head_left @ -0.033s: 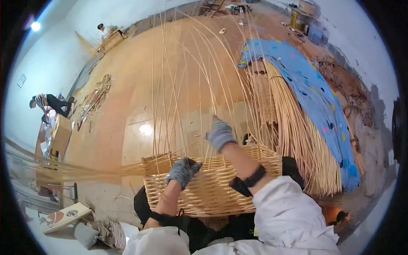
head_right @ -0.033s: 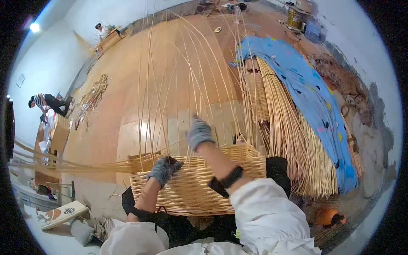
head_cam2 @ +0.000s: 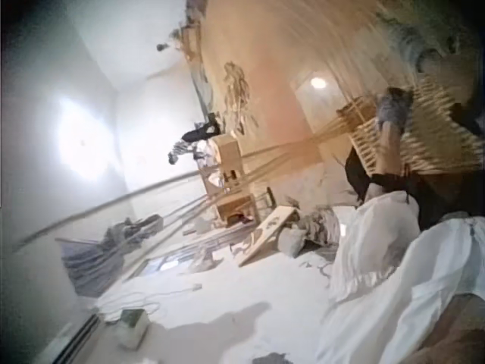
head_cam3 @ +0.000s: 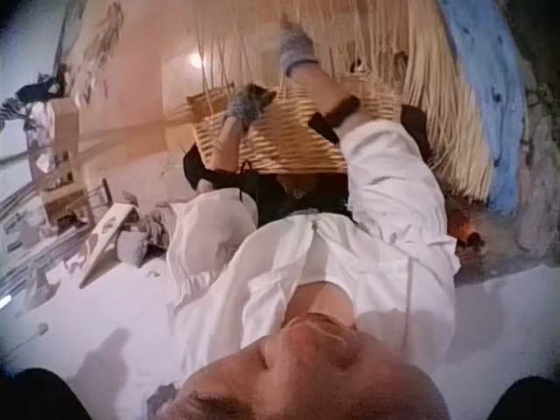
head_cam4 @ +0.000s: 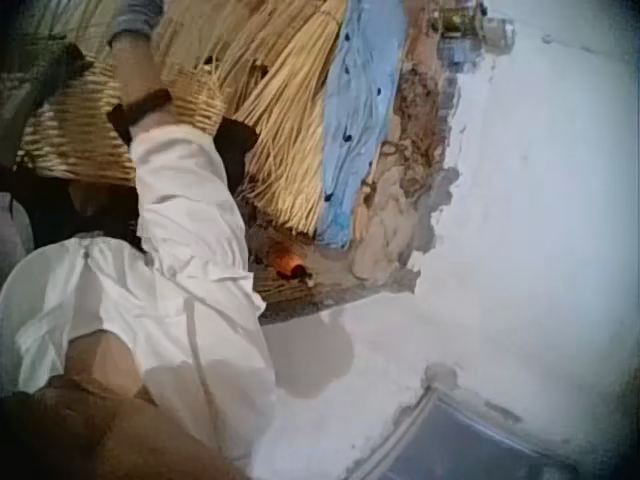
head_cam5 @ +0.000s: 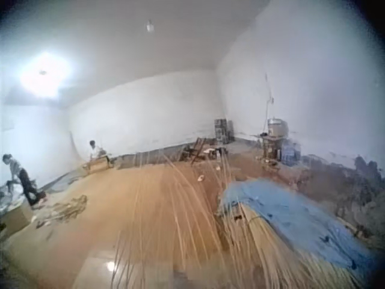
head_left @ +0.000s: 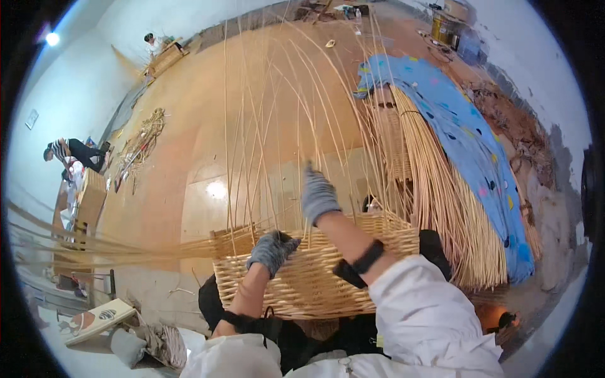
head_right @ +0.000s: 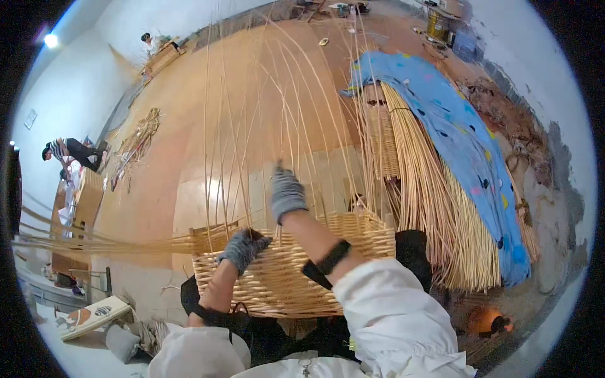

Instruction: Weaving a large wicker basket by hand.

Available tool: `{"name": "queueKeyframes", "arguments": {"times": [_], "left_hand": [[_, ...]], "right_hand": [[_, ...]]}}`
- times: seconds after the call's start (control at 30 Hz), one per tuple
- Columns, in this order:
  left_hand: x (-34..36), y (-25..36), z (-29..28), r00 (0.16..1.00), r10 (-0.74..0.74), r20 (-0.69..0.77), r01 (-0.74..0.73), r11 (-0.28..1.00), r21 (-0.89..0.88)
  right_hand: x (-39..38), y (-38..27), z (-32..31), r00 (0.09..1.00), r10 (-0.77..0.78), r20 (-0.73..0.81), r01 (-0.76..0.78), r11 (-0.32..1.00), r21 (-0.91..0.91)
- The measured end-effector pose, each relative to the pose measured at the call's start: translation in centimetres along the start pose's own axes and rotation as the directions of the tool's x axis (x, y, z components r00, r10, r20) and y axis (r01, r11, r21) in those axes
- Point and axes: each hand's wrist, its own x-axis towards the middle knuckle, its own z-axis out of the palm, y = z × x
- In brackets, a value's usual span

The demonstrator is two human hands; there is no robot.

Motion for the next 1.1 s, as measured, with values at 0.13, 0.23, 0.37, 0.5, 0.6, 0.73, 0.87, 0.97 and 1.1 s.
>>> {"name": "queueKeyframes", "arguments": {"times": [0.13, 0.23, 0.37, 0.5, 0.6, 0.73, 0.87, 0.97, 1.1], "left_hand": [[0.0, 0.2, -0.5, 0.982, 0.003, 0.188, 0.032, 0.982, -0.187], [-0.8, 2.6, -0.7, 0.984, -0.167, 0.058, 0.175, 0.962, -0.207], [-1.2, 5.1, -1.9, 0.962, -0.229, 0.152, 0.228, 0.973, 0.026], [-4.0, 8.1, -1.9, 0.913, 0.277, -0.301, -0.082, 0.845, 0.529], [-2.5, 9.3, 3.5, 0.974, 0.222, 0.043, -0.211, 0.828, 0.52], [-1.5, 10.0, 4.8, 0.996, 0.004, 0.093, -0.026, 0.97, 0.244], [-3.4, 11.0, 7.9, 0.966, 0.129, -0.222, -0.054, 0.947, 0.317], [-6.6, 10.2, 7.0, 0.939, 0.263, -0.22, -0.169, 0.914, 0.369], [-5.9, 12.2, 7.7, 0.87, 0.414, -0.269, -0.262, 0.849, 0.458]], "right_hand": [[-1.7, 0.8, -1.4, 0.944, -0.094, -0.315, 0.243, 0.845, 0.476], [-8.6, 4.7, -3.4, 0.954, 0.248, -0.167, 0.031, 0.474, 0.88], [-12.4, 4.0, -6.4, 0.999, -0.013, -0.031, 0.031, 0.031, 0.999], [-10.9, 8.5, -6.2, 0.995, 0.023, 0.098, -0.1, 0.114, 0.988], [-9.4, 12.8, -7.5, 0.935, 0.004, 0.355, -0.355, 0.016, 0.935], [-1.2, 9.4, -7.9, 0.862, -0.499, 0.083, 0.504, 0.833, -0.227], [4.4, 11.3, -3.1, 0.983, -0.07, -0.17, -0.022, 0.874, -0.485], [-2.9, 10.7, -10.9, 0.961, 0.246, 0.127, -0.216, 0.383, 0.898], [-11.8, 18.0, -12.8, 0.955, 0.257, -0.148, 0.024, 0.431, 0.902]]}}
